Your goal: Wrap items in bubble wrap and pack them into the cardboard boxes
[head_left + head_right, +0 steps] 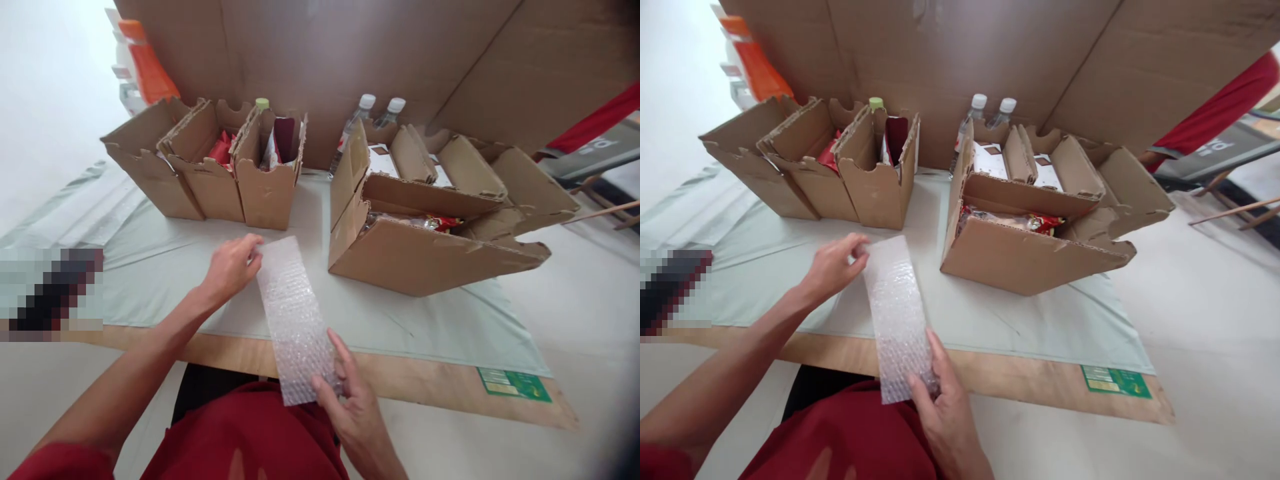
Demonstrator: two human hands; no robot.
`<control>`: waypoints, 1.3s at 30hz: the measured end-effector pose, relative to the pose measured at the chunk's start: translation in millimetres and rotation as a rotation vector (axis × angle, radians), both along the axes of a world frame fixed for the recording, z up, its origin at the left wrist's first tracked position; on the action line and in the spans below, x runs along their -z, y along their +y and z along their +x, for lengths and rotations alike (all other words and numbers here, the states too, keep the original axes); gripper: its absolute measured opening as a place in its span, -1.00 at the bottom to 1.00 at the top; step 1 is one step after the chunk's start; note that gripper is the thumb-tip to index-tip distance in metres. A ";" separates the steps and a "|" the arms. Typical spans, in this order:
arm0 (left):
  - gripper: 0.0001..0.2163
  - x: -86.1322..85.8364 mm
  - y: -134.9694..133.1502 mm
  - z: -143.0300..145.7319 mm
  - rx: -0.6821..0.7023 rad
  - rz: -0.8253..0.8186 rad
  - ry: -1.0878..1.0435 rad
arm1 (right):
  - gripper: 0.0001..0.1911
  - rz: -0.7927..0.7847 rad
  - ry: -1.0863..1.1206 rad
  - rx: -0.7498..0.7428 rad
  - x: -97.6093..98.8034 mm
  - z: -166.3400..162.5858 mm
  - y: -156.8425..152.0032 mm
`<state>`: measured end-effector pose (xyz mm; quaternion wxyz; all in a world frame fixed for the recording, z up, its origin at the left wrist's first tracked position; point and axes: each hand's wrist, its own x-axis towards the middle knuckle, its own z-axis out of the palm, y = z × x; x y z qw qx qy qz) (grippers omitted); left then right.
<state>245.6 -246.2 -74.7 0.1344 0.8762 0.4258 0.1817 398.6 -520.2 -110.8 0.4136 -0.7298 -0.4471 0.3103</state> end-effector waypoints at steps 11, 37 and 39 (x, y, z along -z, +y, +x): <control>-0.32 15.4 -127.1 -77.2 0.591 -0.296 -0.176 | -0.44 -0.178 0.648 0.086 1.9 -10.9 4.7; -0.65 34.2 -105.2 -37.6 0.251 0.030 -0.338 | -0.73 0.345 -0.736 -0.388 3.4 10.7 68.0; -0.66 30.0 -111.1 -43.0 0.347 0.001 -0.323 | -0.76 0.316 -0.623 -0.416 -2.3 10.7 67.9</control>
